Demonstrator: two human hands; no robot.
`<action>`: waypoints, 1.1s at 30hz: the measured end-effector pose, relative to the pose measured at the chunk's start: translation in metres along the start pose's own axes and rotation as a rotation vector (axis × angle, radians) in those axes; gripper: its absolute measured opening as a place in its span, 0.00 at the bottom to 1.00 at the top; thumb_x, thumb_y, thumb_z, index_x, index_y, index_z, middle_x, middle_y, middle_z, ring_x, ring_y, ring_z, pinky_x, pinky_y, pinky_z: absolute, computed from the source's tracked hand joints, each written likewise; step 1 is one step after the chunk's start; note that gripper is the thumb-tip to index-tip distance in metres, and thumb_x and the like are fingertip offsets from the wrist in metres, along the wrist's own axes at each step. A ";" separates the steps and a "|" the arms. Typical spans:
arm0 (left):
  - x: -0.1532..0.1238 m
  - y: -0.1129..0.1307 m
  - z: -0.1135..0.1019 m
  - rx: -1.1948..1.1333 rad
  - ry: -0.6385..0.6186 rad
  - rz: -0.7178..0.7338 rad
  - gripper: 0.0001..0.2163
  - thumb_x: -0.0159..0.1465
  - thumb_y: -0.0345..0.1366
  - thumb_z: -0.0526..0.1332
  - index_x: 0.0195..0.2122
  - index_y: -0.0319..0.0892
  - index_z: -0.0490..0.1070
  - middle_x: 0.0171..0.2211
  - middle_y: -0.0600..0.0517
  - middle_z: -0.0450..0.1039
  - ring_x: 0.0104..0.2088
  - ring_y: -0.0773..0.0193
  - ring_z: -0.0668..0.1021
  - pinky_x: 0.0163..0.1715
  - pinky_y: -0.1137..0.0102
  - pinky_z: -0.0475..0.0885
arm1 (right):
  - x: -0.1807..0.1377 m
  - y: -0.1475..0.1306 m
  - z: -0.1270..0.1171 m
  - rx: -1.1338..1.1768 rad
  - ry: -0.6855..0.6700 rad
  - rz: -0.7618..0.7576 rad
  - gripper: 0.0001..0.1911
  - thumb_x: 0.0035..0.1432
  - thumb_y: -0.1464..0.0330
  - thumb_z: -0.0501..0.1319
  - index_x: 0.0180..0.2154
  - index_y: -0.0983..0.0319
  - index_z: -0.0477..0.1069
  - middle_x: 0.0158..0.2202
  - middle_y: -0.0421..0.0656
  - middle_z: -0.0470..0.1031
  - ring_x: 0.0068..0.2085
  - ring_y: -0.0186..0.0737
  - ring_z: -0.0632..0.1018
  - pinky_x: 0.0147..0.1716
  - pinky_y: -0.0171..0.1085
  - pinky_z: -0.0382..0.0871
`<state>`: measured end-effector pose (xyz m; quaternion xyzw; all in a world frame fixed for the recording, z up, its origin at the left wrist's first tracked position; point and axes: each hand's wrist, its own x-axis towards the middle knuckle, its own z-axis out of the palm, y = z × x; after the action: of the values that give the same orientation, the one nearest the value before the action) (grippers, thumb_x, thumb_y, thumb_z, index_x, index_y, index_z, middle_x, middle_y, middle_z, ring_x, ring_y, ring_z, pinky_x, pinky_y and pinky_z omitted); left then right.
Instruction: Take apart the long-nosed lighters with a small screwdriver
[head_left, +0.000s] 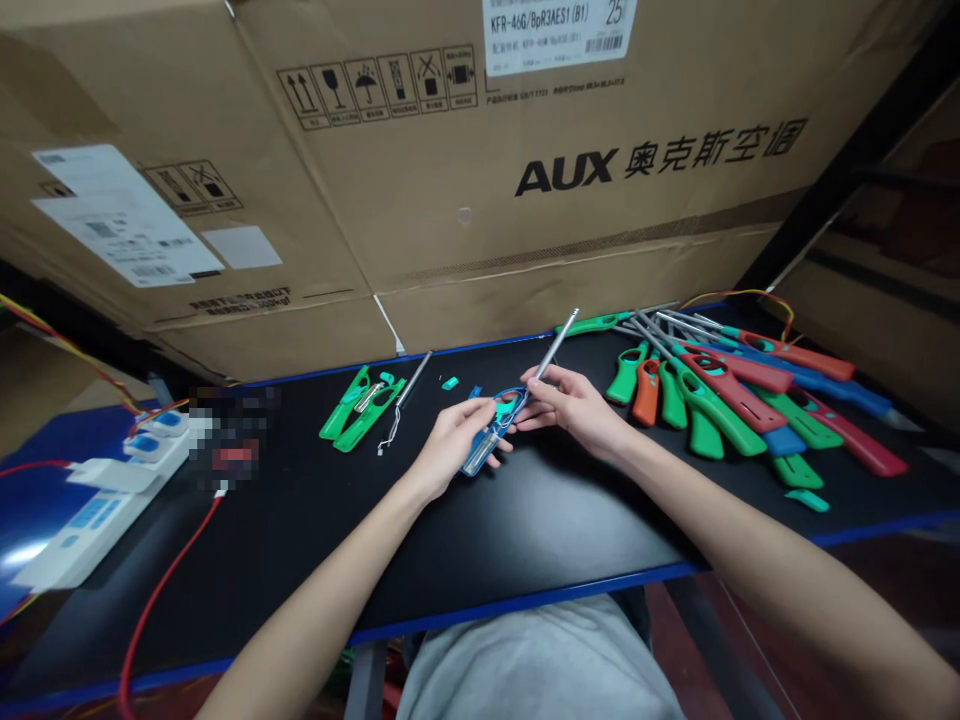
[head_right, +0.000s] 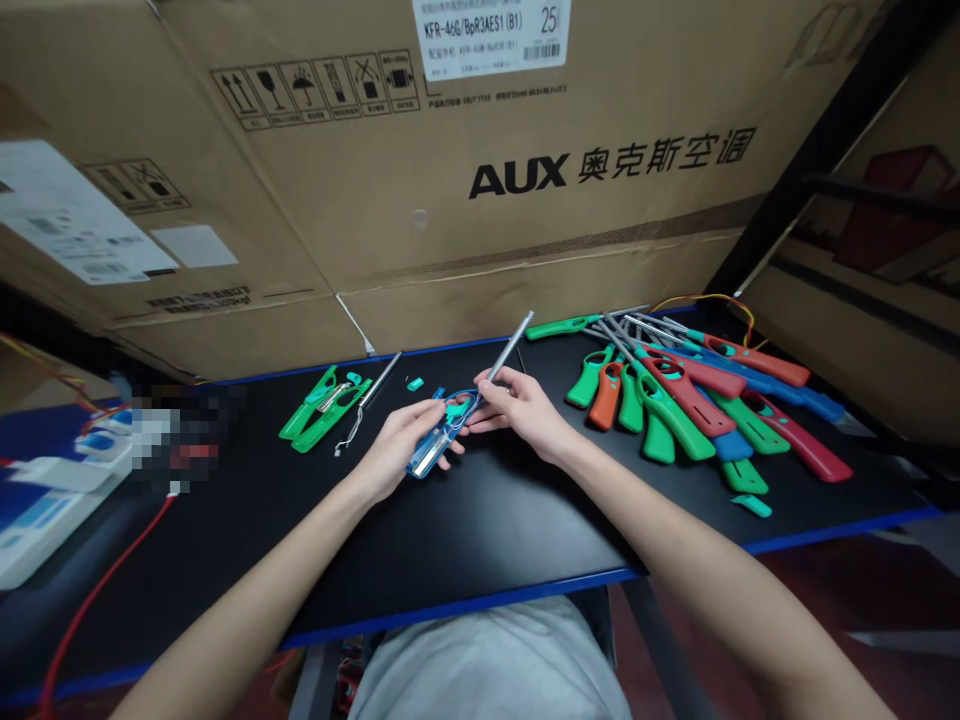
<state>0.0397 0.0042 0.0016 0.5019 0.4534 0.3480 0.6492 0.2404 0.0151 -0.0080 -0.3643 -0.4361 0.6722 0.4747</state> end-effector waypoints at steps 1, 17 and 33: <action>0.001 0.001 0.000 -0.015 -0.027 -0.043 0.25 0.61 0.52 0.67 0.49 0.36 0.75 0.41 0.40 0.81 0.28 0.62 0.83 0.21 0.73 0.77 | 0.000 0.000 0.000 -0.010 -0.002 -0.001 0.19 0.59 0.59 0.70 0.44 0.62 0.68 0.38 0.46 0.81 0.32 0.40 0.84 0.35 0.38 0.83; 0.002 0.007 -0.007 0.005 -0.051 -0.127 0.26 0.53 0.50 0.75 0.46 0.38 0.76 0.40 0.41 0.83 0.27 0.57 0.84 0.21 0.75 0.73 | 0.000 0.001 0.002 -0.094 -0.015 -0.080 0.22 0.56 0.55 0.72 0.43 0.64 0.72 0.35 0.45 0.81 0.31 0.37 0.83 0.33 0.35 0.83; 0.004 0.010 -0.018 0.166 -0.108 -0.016 0.16 0.51 0.46 0.74 0.32 0.36 0.83 0.28 0.47 0.80 0.27 0.63 0.79 0.27 0.73 0.71 | -0.004 -0.001 0.008 -0.061 -0.047 -0.051 0.24 0.54 0.55 0.73 0.44 0.65 0.73 0.35 0.46 0.82 0.32 0.38 0.83 0.35 0.38 0.84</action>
<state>0.0247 0.0164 0.0084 0.5685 0.4488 0.2765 0.6316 0.2346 0.0092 -0.0034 -0.3517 -0.4765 0.6546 0.4699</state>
